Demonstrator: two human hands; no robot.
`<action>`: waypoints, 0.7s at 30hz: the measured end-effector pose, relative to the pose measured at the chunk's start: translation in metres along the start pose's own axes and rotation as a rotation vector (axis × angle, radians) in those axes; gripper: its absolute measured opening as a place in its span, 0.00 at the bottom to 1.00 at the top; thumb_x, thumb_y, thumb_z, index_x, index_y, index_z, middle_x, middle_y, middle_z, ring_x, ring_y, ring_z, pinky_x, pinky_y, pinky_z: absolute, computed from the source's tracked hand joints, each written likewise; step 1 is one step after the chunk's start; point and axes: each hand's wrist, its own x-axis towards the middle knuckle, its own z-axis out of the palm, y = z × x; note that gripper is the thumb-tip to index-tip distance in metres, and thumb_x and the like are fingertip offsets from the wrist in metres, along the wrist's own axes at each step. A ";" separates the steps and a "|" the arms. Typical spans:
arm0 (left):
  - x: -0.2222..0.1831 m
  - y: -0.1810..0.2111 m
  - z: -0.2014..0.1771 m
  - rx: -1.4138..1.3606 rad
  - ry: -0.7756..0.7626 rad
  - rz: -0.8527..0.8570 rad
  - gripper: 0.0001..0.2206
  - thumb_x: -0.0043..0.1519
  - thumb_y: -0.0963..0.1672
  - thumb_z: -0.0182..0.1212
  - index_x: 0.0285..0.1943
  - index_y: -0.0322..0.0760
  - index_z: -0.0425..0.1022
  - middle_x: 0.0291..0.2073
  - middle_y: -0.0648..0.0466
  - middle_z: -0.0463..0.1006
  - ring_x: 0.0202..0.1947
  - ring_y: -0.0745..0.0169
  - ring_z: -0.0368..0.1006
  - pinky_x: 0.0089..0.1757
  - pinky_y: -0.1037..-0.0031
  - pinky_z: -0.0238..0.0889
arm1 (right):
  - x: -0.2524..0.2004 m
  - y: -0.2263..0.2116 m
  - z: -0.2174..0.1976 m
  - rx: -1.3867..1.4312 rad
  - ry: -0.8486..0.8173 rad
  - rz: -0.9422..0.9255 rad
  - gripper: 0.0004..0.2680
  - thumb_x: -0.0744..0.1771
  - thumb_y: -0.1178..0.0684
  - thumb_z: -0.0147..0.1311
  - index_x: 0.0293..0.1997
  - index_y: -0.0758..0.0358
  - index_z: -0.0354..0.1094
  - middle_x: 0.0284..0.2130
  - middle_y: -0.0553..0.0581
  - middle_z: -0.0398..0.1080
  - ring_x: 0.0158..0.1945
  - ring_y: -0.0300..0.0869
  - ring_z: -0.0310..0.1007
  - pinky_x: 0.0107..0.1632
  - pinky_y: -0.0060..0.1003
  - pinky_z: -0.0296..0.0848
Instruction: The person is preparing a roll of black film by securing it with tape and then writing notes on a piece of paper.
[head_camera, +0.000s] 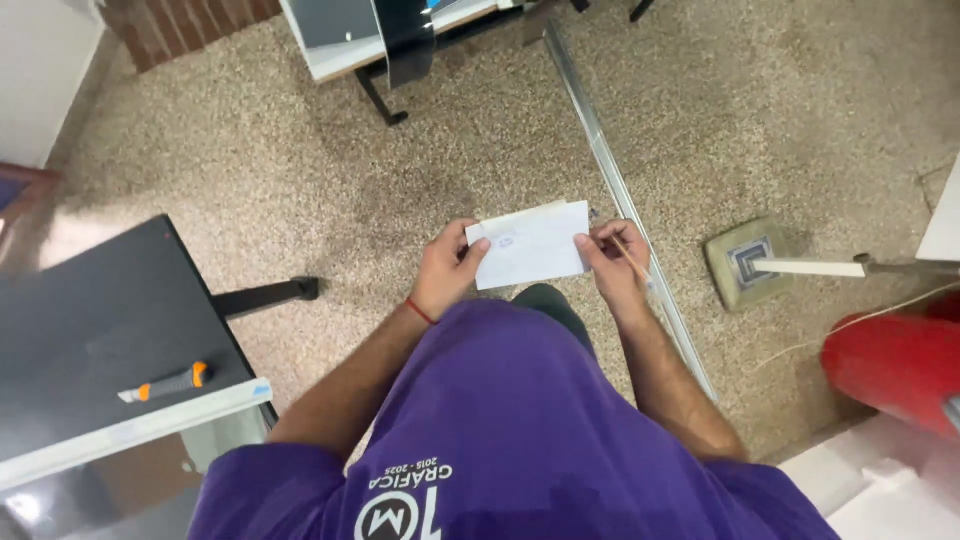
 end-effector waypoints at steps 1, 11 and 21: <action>0.024 0.001 0.001 0.007 -0.023 -0.003 0.16 0.73 0.47 0.69 0.67 0.37 0.78 0.40 0.43 0.91 0.44 0.53 0.89 0.46 0.59 0.80 | 0.011 -0.003 -0.002 0.004 0.022 0.010 0.14 0.69 0.58 0.77 0.44 0.61 0.65 0.36 0.57 0.77 0.37 0.35 0.69 0.38 0.29 0.72; 0.282 0.048 0.093 0.022 -0.150 0.063 0.15 0.71 0.47 0.70 0.66 0.46 0.78 0.43 0.50 0.92 0.44 0.57 0.89 0.45 0.65 0.80 | 0.228 0.009 -0.075 0.017 0.202 -0.086 0.12 0.69 0.62 0.76 0.43 0.63 0.68 0.32 0.56 0.75 0.33 0.33 0.71 0.36 0.27 0.72; 0.461 0.097 0.189 0.142 0.152 0.198 0.18 0.72 0.43 0.70 0.65 0.35 0.68 0.50 0.33 0.88 0.45 0.28 0.87 0.41 0.47 0.81 | 0.516 -0.009 -0.117 -0.170 0.049 -0.082 0.10 0.69 0.58 0.76 0.44 0.61 0.72 0.31 0.54 0.73 0.35 0.35 0.72 0.38 0.30 0.73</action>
